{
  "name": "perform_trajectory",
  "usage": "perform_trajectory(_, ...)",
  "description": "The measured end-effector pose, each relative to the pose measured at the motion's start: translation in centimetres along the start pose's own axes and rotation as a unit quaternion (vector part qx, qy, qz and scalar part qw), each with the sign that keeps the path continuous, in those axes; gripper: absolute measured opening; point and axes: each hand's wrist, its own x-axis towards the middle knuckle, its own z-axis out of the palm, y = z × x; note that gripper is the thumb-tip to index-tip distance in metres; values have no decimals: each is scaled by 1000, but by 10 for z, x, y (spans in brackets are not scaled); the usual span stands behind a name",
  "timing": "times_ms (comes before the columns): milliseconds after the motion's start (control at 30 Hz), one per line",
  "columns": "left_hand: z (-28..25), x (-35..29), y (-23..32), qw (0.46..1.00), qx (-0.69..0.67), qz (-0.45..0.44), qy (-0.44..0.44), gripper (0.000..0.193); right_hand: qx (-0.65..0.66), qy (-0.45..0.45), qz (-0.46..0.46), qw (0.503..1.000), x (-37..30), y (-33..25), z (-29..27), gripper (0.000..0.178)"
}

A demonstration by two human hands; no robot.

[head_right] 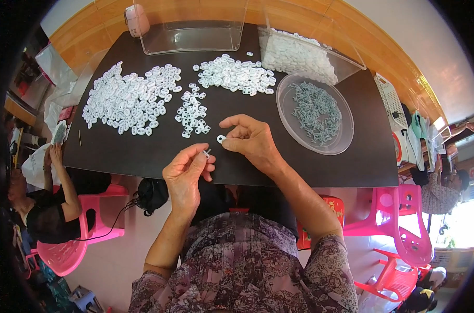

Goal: Manually assembling small white plastic components by inserting tiny grey pins.

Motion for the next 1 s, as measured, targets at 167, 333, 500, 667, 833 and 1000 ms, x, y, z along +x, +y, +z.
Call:
perform_trajectory(167, 4, -1, 2, 1000, 13, -19, -9, 15, 63, -5, 29, 998, -6, -6, 3, 14)
perform_trajectory(333, 8, -3, 2, 999, 22, -24, -4, 15, 89, 2, 27, 996, -11, -4, 6, 16)
perform_trajectory(500, 12, -3, 3, 999, 23, -27, -2, 15, 90, 45, -10, 995, -13, -1, 12, 14)
perform_trajectory(667, 13, -4, 2, 1000, 15, -26, 2, 14, 105, 61, -8, 993, -16, 1, 21, 14)
perform_trajectory(833, 13, -3, 1, 999, 34, -14, 12, 13, 118, 70, -7, 991, -19, -3, 28, 14)
perform_trajectory(1000, 13, -4, 0, 999, 29, -5, 25, 13, 127, 66, -28, 989, -20, -3, 33, 14)
